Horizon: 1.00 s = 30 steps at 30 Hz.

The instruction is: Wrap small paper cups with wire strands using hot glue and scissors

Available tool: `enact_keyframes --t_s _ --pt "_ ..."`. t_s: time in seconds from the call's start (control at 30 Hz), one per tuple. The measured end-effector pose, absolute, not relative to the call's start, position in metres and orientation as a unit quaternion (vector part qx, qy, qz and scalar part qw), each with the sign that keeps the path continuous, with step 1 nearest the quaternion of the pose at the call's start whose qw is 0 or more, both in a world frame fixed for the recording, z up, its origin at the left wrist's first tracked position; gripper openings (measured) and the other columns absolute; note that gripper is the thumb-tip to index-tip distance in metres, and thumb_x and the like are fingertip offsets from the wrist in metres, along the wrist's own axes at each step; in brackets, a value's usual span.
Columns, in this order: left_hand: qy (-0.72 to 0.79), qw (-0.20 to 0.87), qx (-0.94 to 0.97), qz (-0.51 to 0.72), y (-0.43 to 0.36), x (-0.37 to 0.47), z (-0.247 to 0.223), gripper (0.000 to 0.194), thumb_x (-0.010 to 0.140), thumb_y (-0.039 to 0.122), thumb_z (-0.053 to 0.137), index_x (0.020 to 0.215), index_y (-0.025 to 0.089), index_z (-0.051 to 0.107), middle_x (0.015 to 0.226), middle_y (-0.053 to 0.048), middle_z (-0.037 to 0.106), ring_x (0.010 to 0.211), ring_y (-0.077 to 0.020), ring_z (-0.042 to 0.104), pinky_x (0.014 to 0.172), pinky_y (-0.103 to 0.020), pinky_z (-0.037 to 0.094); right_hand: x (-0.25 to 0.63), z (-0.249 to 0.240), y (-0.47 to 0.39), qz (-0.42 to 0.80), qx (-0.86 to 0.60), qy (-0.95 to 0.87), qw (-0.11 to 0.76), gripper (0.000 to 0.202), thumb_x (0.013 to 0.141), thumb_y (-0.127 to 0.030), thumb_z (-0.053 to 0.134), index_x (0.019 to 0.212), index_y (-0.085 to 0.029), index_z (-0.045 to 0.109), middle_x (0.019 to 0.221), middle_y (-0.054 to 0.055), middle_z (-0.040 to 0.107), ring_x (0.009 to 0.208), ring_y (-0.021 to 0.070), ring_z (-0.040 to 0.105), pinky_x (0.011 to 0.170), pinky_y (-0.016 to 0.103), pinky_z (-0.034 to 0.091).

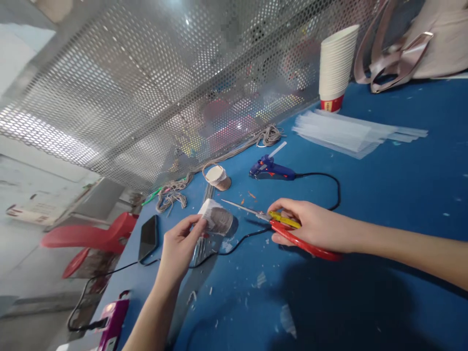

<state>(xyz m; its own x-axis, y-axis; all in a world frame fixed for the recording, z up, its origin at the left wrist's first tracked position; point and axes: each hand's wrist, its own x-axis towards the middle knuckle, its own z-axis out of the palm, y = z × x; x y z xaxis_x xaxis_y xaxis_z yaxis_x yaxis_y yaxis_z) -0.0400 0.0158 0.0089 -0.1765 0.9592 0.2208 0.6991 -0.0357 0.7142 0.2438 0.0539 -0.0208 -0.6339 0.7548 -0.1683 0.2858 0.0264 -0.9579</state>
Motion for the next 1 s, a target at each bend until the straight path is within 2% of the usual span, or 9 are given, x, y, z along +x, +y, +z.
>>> enact_keyframes --t_s 0.13,0.27,0.47,0.6,0.7,1.0 --pt "0.664 0.219 0.587 0.409 0.011 -0.034 0.005 0.021 0.078 0.037 0.066 0.083 0.018 0.072 0.071 -0.001 0.071 0.062 -0.0157 0.065 0.064 -0.026 0.053 0.24 -0.025 0.046 0.508 -0.396 -0.735 0.21 0.045 0.078 -0.046 0.062 0.115 -0.021 0.052 0.078 0.003 0.065 0.063 0.0169 0.058 0.055 0.026 0.044" --pt "0.641 0.255 0.554 0.465 0.007 -0.027 0.001 0.019 0.077 0.033 0.067 0.088 0.018 0.072 0.078 -0.002 0.073 0.07 -0.0177 0.068 0.073 -0.031 0.056 0.236 -0.029 0.04 0.429 -0.411 -0.771 0.229 0.046 0.08 -0.046 0.058 0.119 -0.021 0.052 0.088 0.008 0.066 0.071 0.0201 0.061 0.06 0.028 0.046" --pt "0.594 0.339 0.506 0.526 0.003 -0.02 0.0 0.017 0.075 0.026 0.067 0.089 0.019 0.072 0.085 -0.003 0.074 0.076 -0.0176 0.068 0.076 -0.032 0.057 0.23 -0.036 0.041 0.333 -0.398 -0.81 0.274 0.041 0.08 -0.038 0.056 0.114 -0.017 0.054 0.079 0.006 0.063 0.063 0.0184 0.057 0.058 0.03 0.044" --pt "0.575 0.381 0.478 0.544 0.002 -0.016 0.001 0.013 0.074 0.024 0.068 0.085 0.02 0.073 0.087 -0.001 0.074 0.078 -0.0152 0.067 0.077 -0.028 0.058 0.227 -0.041 0.043 0.299 -0.388 -0.828 0.275 0.039 0.08 -0.035 0.054 0.113 -0.015 0.054 0.079 0.007 0.063 0.062 0.0187 0.057 0.057 0.03 0.043" --pt "0.577 0.396 0.466 0.542 0.001 -0.013 0.002 0.013 0.074 0.024 0.068 0.086 0.02 0.074 0.087 -0.001 0.073 0.078 -0.0146 0.067 0.077 -0.027 0.058 0.226 -0.043 0.044 0.28 -0.381 -0.837 0.274 0.04 0.08 -0.035 0.053 0.115 -0.015 0.054 0.086 0.009 0.065 0.069 0.0211 0.06 0.062 0.032 0.045" --pt "0.589 0.389 0.472 0.528 -0.001 -0.005 0.003 0.015 0.072 0.027 0.068 0.083 0.018 0.073 0.085 -0.005 0.073 0.075 -0.0181 0.068 0.075 -0.034 0.059 0.223 -0.049 0.042 0.271 -0.371 -0.841 0.285 0.043 0.081 -0.036 0.054 0.119 -0.017 0.051 0.107 0.013 0.067 0.082 0.0246 0.063 0.07 0.037 0.048"
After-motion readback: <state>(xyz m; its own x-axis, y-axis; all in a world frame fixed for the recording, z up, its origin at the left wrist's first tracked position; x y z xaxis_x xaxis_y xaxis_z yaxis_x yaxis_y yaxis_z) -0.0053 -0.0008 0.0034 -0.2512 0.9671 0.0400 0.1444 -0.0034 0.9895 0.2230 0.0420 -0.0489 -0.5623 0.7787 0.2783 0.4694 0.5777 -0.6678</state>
